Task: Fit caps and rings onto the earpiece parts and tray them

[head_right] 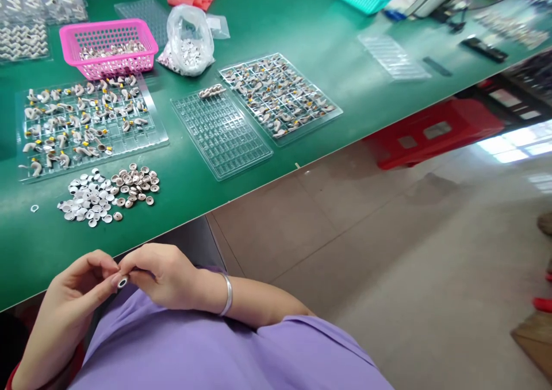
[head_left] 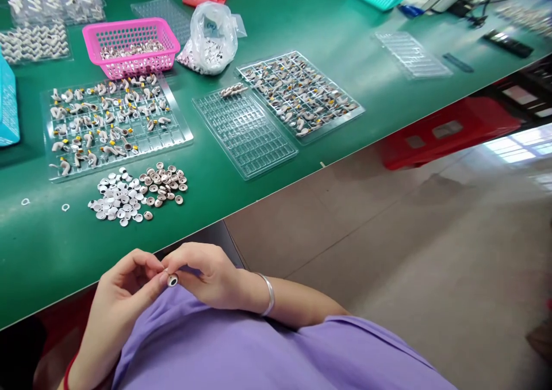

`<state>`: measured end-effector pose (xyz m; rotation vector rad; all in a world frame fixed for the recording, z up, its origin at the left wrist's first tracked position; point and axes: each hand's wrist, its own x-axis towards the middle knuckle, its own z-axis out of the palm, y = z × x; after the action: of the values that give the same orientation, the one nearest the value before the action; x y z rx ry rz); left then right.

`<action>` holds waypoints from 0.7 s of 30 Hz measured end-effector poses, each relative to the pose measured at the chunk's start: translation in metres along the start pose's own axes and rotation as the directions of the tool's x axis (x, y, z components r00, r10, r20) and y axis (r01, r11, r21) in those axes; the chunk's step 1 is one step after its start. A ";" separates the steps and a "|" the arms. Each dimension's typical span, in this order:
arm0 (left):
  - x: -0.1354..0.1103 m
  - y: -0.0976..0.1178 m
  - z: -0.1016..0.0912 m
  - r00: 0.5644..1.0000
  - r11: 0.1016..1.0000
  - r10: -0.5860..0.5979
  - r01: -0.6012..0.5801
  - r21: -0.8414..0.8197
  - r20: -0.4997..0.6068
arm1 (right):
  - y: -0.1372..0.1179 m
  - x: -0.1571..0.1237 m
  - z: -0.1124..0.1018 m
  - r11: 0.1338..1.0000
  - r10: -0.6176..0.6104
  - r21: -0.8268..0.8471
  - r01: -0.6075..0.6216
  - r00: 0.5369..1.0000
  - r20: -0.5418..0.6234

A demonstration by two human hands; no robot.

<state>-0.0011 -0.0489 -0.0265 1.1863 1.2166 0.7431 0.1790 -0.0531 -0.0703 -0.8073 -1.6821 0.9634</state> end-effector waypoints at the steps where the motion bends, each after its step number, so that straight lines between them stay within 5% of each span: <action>1: 0.001 0.000 -0.001 1.000 1.000 -0.023 0.023 -0.015 0.006 | 0.001 0.000 -0.001 1.000 -0.007 -0.012 0.007 1.000 0.019; 10: 0.001 0.001 -0.002 0.998 0.992 0.062 -0.062 0.110 0.004 | 0.000 0.010 -0.010 0.979 -0.142 -0.147 0.139 0.990 -0.017; 16: -0.003 0.000 -0.003 0.964 0.917 0.265 -0.259 0.302 0.021 | -0.005 0.013 -0.018 0.997 -0.065 -0.044 0.069 0.994 0.083; 21: -0.004 -0.001 -0.002 0.955 0.909 0.295 -0.275 0.313 -0.018 | -0.017 0.015 -0.031 0.998 -0.011 -0.064 0.021 0.989 0.145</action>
<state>-0.0042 -0.0528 -0.0263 1.6356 1.2578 0.8327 0.2034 -0.0409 -0.0432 -0.7815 -1.8506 0.9796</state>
